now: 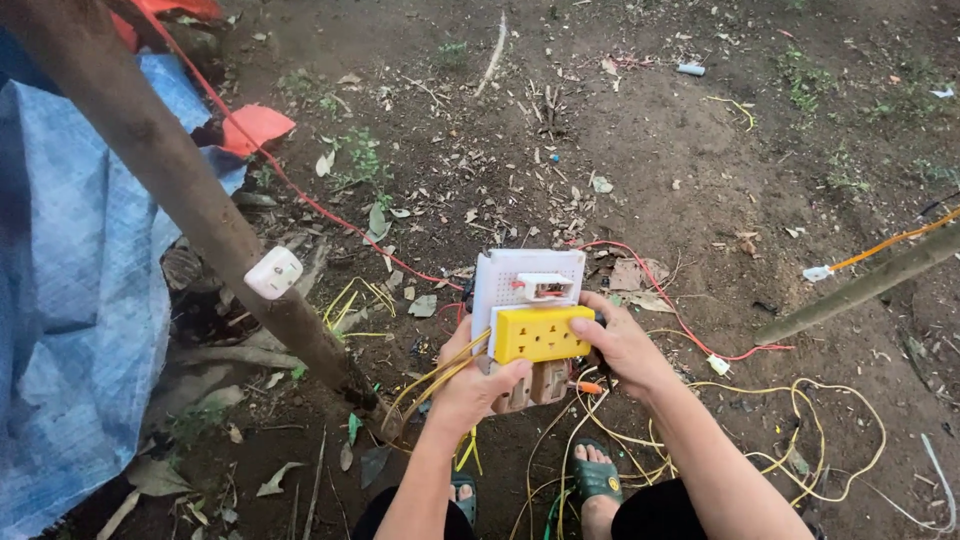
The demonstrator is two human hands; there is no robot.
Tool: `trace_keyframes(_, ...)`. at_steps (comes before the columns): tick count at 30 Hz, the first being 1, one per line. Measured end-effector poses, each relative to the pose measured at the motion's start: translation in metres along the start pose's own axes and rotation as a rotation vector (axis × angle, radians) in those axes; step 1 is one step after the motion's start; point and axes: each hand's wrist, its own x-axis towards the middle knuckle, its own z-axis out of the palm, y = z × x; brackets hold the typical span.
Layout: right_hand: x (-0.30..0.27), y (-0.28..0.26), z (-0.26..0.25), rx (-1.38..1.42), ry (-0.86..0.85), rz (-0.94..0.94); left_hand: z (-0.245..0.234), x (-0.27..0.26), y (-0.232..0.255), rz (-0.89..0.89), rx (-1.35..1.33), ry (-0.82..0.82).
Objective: The person assembles electrical components outdoors, attaching a yellow socket plate to a white board using a screwdriver. They then disassemble a separate white socket unit, remove its internal mechanism, and reassemble it.
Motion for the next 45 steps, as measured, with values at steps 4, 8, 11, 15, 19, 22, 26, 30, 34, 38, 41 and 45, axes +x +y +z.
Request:
trace_keyframes(4,0.005,0.005,-0.003,0.060,0.000,0.014,0.008,-0.008,0.022,-0.023,0.013,0.036)
trace_keyframes(8,0.012,0.019,-0.010,0.150,-0.049,-0.006,0.012,-0.014,0.041,-0.049,0.045,0.058)
trace_keyframes(11,0.017,0.027,-0.012,0.175,-0.056,-0.002,0.012,-0.015,0.041,-0.058,0.074,0.083)
trace_keyframes(15,0.019,0.033,-0.011,0.183,-0.056,-0.008,0.012,-0.014,0.040,-0.078,0.138,0.114)
trace_keyframes(19,0.016,0.023,-0.004,0.148,-0.028,-0.018,0.006,-0.009,0.039,-0.106,0.103,0.097)
trace_keyframes(22,0.012,0.016,0.003,0.091,0.048,-0.063,0.003,-0.003,0.039,-0.119,-0.005,0.099)
trace_keyframes(26,0.003,0.002,0.018,0.051,0.163,-0.116,0.007,0.001,0.033,-0.108,-0.231,0.114)
trace_keyframes(30,0.003,0.009,0.017,0.031,0.221,-0.170,0.012,0.002,0.017,-0.062,-0.176,0.172)
trace_keyframes(34,0.000,0.007,0.016,0.039,0.223,-0.197,0.011,0.004,0.010,-0.070,-0.086,0.163)
trace_keyframes(38,-0.004,0.001,0.015,0.018,0.197,-0.234,0.007,0.003,0.008,0.011,-0.061,0.166)
trace_keyframes(41,-0.010,-0.012,0.017,0.007,0.185,-0.246,0.008,0.002,0.012,0.034,-0.077,0.132)
trace_keyframes(45,-0.012,-0.017,0.015,-0.033,0.167,-0.246,0.000,0.004,0.015,0.047,-0.088,0.052)
